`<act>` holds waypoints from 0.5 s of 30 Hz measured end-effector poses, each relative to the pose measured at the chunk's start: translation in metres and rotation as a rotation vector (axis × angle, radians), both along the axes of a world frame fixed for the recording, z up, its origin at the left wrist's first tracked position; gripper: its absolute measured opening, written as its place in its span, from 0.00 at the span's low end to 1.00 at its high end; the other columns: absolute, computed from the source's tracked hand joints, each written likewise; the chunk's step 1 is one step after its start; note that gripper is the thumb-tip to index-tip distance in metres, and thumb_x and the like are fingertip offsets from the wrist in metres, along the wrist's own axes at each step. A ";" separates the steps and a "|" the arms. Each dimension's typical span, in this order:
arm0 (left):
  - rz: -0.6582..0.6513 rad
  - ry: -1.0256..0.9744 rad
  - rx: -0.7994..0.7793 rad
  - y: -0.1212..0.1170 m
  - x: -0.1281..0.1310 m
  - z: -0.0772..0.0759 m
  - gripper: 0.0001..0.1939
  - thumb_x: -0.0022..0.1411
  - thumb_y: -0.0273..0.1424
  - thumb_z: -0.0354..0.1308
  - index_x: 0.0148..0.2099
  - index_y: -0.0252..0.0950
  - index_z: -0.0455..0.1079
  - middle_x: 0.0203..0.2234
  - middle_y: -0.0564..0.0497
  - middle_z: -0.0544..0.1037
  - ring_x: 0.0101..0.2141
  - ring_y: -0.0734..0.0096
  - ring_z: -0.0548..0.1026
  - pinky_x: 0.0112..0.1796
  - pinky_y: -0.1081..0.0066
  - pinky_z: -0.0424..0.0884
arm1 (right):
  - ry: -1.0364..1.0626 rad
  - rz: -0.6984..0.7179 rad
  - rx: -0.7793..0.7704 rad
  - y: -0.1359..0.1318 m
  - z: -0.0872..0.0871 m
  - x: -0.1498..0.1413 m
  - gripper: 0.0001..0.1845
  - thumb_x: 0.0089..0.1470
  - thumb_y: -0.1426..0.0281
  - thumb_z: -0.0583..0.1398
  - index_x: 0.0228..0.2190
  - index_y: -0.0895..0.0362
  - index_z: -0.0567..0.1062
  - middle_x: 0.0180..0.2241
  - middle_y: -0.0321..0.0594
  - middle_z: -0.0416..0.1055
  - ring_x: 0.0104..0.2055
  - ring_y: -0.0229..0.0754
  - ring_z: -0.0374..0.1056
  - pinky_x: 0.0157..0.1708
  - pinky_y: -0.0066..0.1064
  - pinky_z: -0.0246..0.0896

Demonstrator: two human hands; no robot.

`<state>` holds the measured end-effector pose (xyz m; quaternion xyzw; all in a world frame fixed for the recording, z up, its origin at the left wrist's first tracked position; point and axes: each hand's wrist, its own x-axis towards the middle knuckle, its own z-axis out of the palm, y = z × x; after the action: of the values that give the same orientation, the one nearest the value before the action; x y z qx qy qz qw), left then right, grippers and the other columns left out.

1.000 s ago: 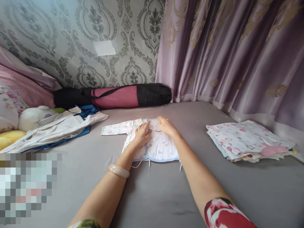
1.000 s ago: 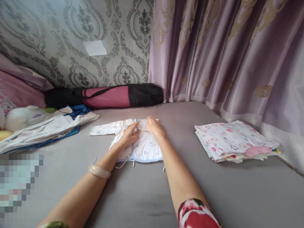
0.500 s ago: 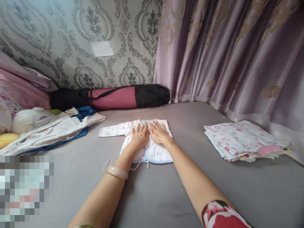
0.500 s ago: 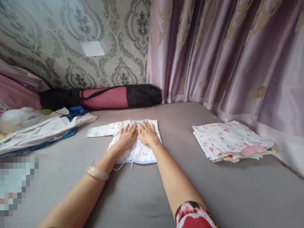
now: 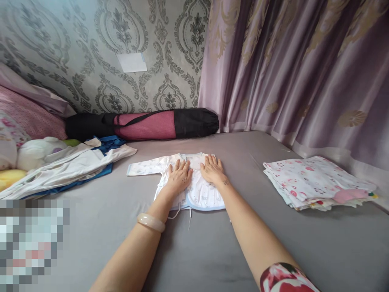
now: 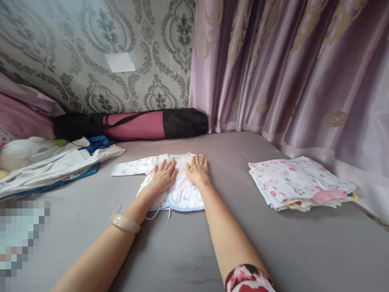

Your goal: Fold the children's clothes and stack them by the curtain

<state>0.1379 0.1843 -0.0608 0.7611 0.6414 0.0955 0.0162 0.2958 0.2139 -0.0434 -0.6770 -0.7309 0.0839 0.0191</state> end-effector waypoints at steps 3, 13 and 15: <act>-0.002 -0.005 -0.015 -0.001 0.000 0.002 0.28 0.71 0.41 0.36 0.68 0.38 0.52 0.65 0.44 0.58 0.67 0.52 0.49 0.61 0.42 0.45 | -0.001 -0.028 0.003 0.002 -0.001 0.003 0.35 0.65 0.61 0.37 0.66 0.69 0.46 0.69 0.49 0.37 0.70 0.48 0.34 0.66 0.44 0.32; -0.004 -0.024 -0.051 -0.002 -0.004 0.005 0.29 0.70 0.42 0.36 0.68 0.36 0.52 0.66 0.40 0.55 0.66 0.48 0.50 0.61 0.42 0.45 | -0.006 -0.108 0.010 0.005 -0.004 0.006 0.38 0.65 0.57 0.39 0.66 0.72 0.47 0.68 0.56 0.39 0.69 0.52 0.38 0.65 0.41 0.34; -0.016 -0.025 -0.082 -0.002 -0.005 0.007 0.29 0.70 0.42 0.35 0.68 0.35 0.51 0.67 0.39 0.54 0.66 0.49 0.48 0.61 0.42 0.44 | -0.001 -0.107 0.009 0.006 -0.004 0.006 0.39 0.65 0.57 0.39 0.66 0.73 0.46 0.68 0.56 0.39 0.69 0.53 0.38 0.65 0.41 0.33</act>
<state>0.1333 0.1818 -0.0535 0.7638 0.6382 0.0784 0.0563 0.3019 0.2195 -0.0471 -0.7151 -0.6940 0.0792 0.0263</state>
